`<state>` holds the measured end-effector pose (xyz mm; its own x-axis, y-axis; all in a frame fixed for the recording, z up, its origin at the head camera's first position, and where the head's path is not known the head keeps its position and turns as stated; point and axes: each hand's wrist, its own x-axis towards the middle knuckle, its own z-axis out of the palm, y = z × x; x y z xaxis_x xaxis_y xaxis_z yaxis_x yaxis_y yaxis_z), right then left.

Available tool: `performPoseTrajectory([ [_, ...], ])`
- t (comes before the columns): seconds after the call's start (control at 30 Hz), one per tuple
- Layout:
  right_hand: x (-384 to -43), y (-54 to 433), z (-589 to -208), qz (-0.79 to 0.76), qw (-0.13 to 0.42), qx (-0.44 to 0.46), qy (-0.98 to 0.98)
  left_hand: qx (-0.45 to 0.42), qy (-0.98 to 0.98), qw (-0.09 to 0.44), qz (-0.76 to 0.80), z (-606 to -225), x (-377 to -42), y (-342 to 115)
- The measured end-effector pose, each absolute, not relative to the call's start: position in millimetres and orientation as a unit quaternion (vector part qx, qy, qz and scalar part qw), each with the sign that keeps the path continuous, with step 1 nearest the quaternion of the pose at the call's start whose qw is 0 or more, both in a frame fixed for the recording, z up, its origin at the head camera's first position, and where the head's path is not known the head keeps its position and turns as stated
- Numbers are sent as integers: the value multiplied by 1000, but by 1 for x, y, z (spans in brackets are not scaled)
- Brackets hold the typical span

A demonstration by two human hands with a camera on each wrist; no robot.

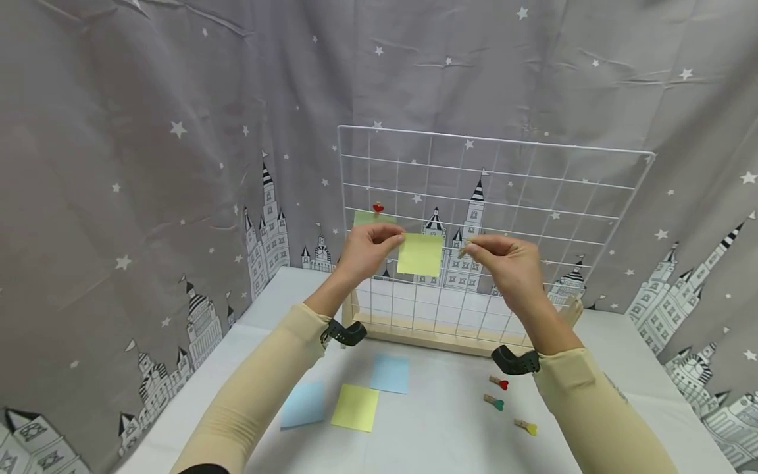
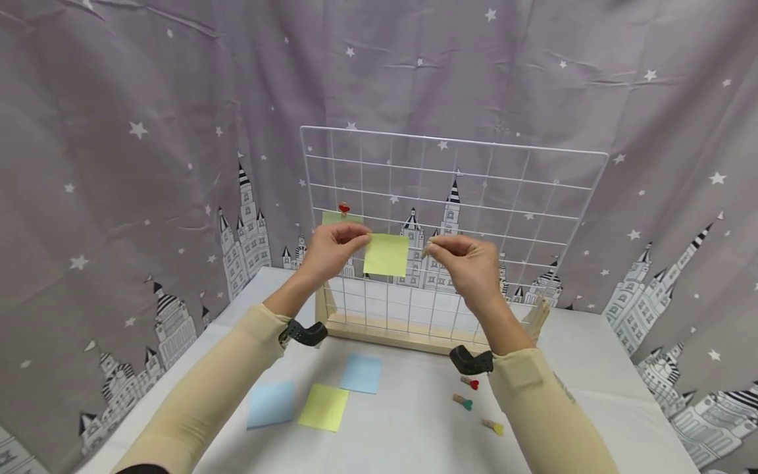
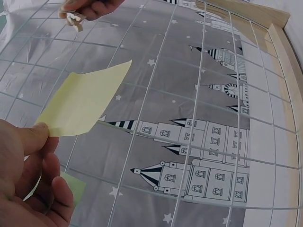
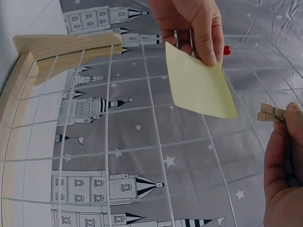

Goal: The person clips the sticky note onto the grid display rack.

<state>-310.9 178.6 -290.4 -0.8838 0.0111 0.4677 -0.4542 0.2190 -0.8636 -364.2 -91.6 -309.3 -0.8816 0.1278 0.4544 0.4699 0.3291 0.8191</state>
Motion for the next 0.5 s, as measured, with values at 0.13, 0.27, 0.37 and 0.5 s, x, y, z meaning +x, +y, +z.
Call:
performPoseTrajectory([
  [0.13,-316,175,-283,597,186,151,-765,-186,-798,156,-551,-309,-366,-91],
  [0.27,-323,170,-273,610,194,162,-751,-187,-795,157,-555,-308,-368,-91],
  [0.37,-327,165,-267,614,198,169,-745,-186,-795,159,-556,-307,-369,-90],
  [0.5,-330,158,-262,617,193,171,-743,-183,-793,158,-559,-306,-370,-87],
])
